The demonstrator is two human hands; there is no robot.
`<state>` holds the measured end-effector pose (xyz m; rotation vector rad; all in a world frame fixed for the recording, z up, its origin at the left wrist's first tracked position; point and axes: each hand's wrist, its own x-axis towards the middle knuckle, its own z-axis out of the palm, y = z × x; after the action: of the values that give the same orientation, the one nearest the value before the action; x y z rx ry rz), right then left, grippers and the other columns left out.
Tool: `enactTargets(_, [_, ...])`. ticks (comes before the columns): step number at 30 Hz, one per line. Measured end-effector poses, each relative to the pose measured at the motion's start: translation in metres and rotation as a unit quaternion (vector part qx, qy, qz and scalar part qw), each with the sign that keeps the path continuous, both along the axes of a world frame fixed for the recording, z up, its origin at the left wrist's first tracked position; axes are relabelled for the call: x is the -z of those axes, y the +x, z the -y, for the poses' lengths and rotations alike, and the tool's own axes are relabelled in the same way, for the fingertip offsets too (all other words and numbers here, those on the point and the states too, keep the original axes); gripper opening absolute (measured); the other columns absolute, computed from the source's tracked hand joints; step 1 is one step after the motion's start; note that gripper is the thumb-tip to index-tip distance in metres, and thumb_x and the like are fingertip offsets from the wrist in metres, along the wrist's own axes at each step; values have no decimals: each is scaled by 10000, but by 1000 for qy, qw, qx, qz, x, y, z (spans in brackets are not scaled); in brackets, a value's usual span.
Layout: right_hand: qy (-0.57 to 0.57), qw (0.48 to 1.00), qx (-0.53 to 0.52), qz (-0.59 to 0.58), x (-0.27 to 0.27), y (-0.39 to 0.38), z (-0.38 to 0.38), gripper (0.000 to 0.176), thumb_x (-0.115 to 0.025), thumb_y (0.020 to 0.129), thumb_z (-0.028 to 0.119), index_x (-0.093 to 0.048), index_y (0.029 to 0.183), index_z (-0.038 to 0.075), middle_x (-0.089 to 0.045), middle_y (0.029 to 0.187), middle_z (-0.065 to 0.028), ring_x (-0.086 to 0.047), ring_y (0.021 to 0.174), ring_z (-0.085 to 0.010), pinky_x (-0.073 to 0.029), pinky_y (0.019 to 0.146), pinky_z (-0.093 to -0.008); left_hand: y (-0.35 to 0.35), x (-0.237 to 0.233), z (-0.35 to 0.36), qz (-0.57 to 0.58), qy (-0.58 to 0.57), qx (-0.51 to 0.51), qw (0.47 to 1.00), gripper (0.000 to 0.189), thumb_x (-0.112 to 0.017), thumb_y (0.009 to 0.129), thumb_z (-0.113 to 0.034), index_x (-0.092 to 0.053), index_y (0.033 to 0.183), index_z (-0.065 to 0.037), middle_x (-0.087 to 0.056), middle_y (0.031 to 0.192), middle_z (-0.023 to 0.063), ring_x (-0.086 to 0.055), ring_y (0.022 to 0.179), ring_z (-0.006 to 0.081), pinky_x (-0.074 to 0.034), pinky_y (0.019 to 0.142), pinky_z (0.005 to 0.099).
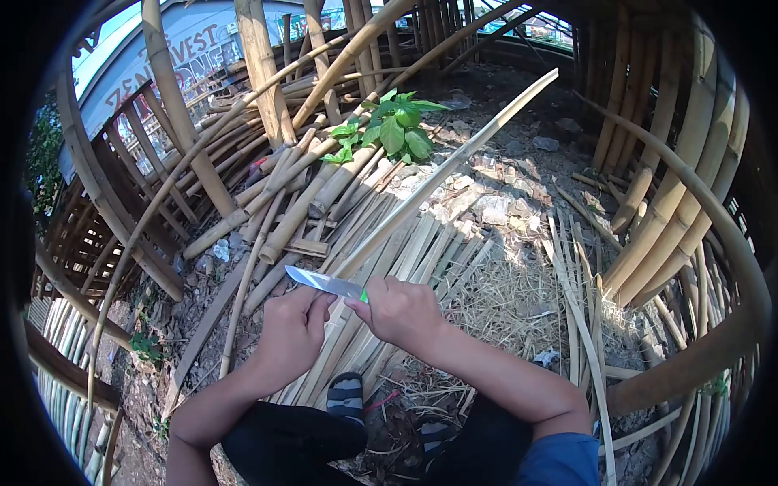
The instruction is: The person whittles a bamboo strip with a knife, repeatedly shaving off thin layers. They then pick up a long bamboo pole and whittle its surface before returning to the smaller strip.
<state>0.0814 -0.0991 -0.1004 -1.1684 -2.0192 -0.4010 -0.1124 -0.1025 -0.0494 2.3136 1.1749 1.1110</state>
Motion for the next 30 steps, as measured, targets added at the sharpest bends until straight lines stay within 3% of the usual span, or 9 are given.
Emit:
enactTargets(2, [32, 999, 4, 10, -2, 14, -8, 409, -608, 957, 396, -525, 768, 43, -553, 545, -93, -601, 449, -269, -472, 393, -378, -1, 1, -1, -15, 51, -8, 999, 181, -603, 933, -29, -572, 769, 40, -557, 603, 181, -556, 479, 277, -397, 474, 376])
enactTargets(4, [28, 993, 108, -26, -7, 36, -19, 398, -578, 977, 381, -528, 766, 48, -553, 540, -101, -597, 445, -277, -472, 397, -390, -6, -4, 3, -17, 36, -14, 999, 201, -605, 935, -32, -551, 754, 38, -548, 598, 181, -545, 475, 282, -393, 475, 378])
enactTargets(12, [-60, 992, 78, -74, -7, 19, -3, 373, -531, 1005, 335, -532, 771, 44, -589, 564, -128, -612, 457, -316, -479, 407, -419, -2, 1, -2, -10, 56, -34, 998, 198, -604, 928, -23, -537, 753, 41, -541, 620, 199, -544, 530, 338, -405, 518, 405])
enactTargets(14, [-88, 991, 60, -81, -7, 0, 8, 376, -539, 1001, 342, -531, 771, 44, -595, 569, -128, -620, 466, -320, -481, 406, -418, 1, -1, -1, -35, 37, -40, 998, 90, -588, 920, -22, -598, 871, 53, -574, 712, 271, -593, 693, 457, -455, 622, 507])
enactTargets(16, [-66, 995, -9, -68, -7, -16, 13, 371, -540, 999, 317, -515, 773, 24, -573, 565, -149, -609, 486, -337, -474, 442, -432, 3, 2, 0, -29, 44, -28, 998, 75, -590, 916, -20, -612, 901, 50, -586, 730, 268, -598, 702, 454, -461, 630, 508])
enactTargets(21, [-19, 997, 13, -67, -8, -1, -6, 376, -550, 995, 323, -513, 760, 31, -553, 537, -143, -591, 458, -326, -473, 429, -422, 1, -3, 5, -41, 64, -47, 996, 74, -590, 904, -9, -628, 950, 36, -605, 791, 260, -606, 719, 445, -469, 636, 508])
enactTargets(23, [4, 994, 80, -71, -2, 10, -18, 398, -569, 986, 362, -524, 746, 48, -581, 548, -120, -596, 431, -287, -472, 390, -394, -3, -3, 5, -50, 96, -58, 992, 95, -588, 901, -2, -618, 987, 24, -591, 786, 243, -603, 710, 434, -470, 629, 505])
enactTargets(28, [43, 994, 86, -60, -3, 43, -28, 401, -528, 1010, 362, -530, 747, 59, -566, 527, -113, -583, 414, -290, -466, 396, -408, -10, -4, 6, -71, 129, -64, 987, 111, -581, 908, -3, -599, 1017, 14, -565, 763, 223, -596, 696, 421, -468, 614, 501])
enactTargets(30, [-2, 978, 191, -89, -4, 64, -36, 416, -485, 1031, 362, -533, 748, 60, -572, 535, -112, -586, 424, -298, -464, 406, -422, -15, -6, 9, -71, 144, -62, 985, 108, -579, 912, -6, -594, 1018, 11, -559, 754, 220, -593, 694, 420, -466, 610, 501])
